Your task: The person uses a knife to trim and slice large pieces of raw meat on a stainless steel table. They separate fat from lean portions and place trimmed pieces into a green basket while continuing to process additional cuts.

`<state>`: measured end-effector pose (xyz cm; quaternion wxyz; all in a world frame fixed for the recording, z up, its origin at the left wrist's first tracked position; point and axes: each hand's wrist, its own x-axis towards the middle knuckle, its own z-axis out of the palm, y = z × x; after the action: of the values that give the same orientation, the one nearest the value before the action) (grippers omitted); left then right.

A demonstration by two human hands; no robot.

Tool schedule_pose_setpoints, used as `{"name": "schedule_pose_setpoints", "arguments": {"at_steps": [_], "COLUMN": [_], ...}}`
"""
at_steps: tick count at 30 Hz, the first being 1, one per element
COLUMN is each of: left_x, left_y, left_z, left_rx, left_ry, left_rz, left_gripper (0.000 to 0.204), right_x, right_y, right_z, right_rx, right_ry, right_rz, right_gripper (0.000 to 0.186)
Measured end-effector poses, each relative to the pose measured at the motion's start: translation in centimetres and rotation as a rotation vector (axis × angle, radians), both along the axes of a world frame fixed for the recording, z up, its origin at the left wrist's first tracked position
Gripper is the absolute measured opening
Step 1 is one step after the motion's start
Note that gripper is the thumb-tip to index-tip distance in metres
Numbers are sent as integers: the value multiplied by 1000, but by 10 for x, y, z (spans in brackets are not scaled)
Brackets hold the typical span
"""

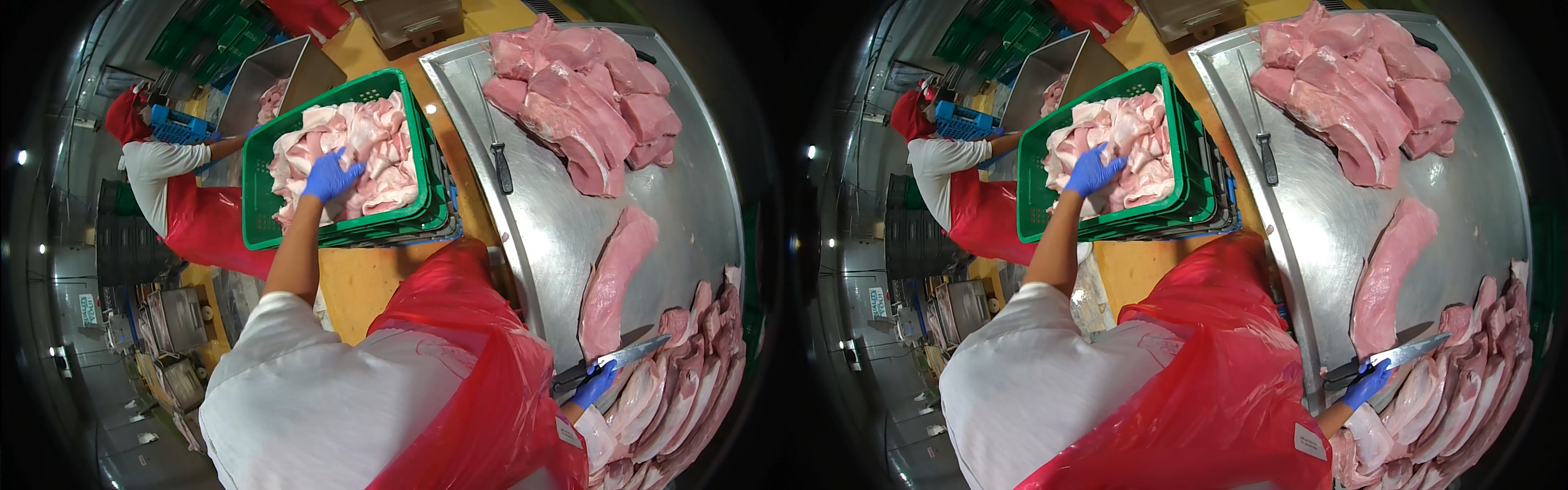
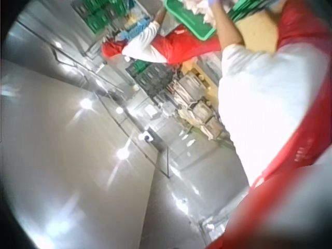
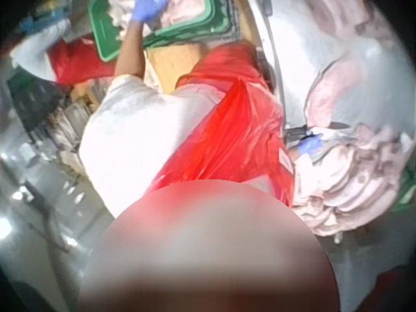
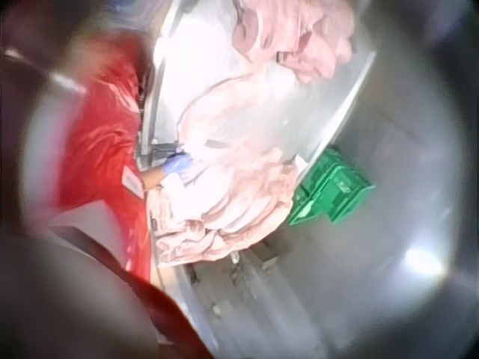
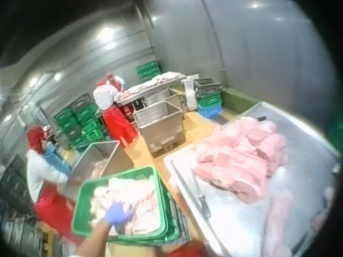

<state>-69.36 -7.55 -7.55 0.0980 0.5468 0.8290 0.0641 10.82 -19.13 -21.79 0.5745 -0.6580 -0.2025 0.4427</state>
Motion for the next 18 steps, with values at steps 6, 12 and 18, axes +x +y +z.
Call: {"name": "schedule_pose_setpoints", "arguments": {"at_steps": [6, 12, 18], "left_x": [22, -130, -135], "left_y": [-72, -173, -73], "left_z": [26, -26, -14], "left_rx": [-76, -658, -1010], "left_ry": [-168, 196, 254], "left_rz": [112, 120, 42], "left_gripper": [59, 59, 63], "right_x": [-24, -7, -25], "right_y": [6, 7, -1], "right_z": [15, 0, 0], "right_rx": [-44, -25, 9], "right_ry": [-79, 6, -17], "right_rz": [-76, -18, -154], "right_gripper": [21, 18, 22]}}
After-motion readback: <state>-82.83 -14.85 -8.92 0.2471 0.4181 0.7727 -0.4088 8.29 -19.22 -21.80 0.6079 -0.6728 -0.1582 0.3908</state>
